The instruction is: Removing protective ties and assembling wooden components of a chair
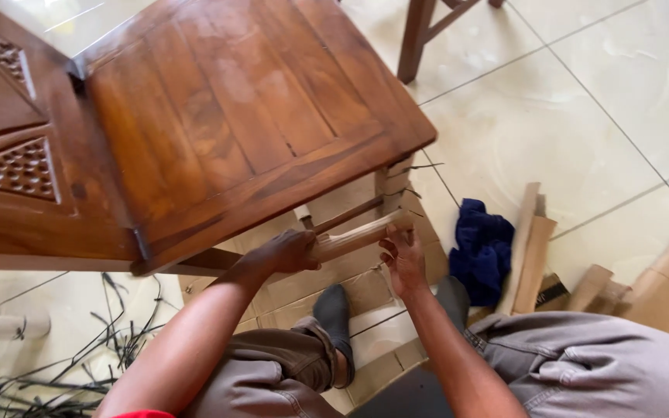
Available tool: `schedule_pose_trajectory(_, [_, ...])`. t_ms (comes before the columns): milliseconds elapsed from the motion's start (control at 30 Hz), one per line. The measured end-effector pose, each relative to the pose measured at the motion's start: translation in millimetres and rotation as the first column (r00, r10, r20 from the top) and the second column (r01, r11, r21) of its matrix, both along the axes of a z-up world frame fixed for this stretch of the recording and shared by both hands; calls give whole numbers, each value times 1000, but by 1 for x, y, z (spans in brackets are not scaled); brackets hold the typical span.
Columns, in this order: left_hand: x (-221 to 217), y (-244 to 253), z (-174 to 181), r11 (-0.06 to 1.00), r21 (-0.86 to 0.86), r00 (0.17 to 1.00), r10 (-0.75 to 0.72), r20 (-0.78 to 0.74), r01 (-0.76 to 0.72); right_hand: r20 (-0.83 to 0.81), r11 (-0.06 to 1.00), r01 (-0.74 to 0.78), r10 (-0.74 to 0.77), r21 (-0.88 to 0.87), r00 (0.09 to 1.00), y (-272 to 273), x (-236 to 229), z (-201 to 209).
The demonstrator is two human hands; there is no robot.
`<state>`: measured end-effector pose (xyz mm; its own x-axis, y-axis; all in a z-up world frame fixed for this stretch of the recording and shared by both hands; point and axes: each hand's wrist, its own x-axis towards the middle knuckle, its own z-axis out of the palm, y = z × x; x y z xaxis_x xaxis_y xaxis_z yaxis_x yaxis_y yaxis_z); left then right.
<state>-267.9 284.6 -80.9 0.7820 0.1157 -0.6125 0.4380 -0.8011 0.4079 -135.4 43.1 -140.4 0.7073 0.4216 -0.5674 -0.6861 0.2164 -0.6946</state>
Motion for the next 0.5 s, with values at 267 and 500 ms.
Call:
schedule_pose_trajectory(267, [-22, 28, -53, 976, -91, 978, 203, 52, -198, -60, 987, -100, 93, -129, 994, 37, 2, -28])
schedule_pose_trajectory(500, [-48, 61, -134, 949, -45, 938, 317, 140, -313, -54, 969, -187, 181, -159, 982, 72, 15, -51])
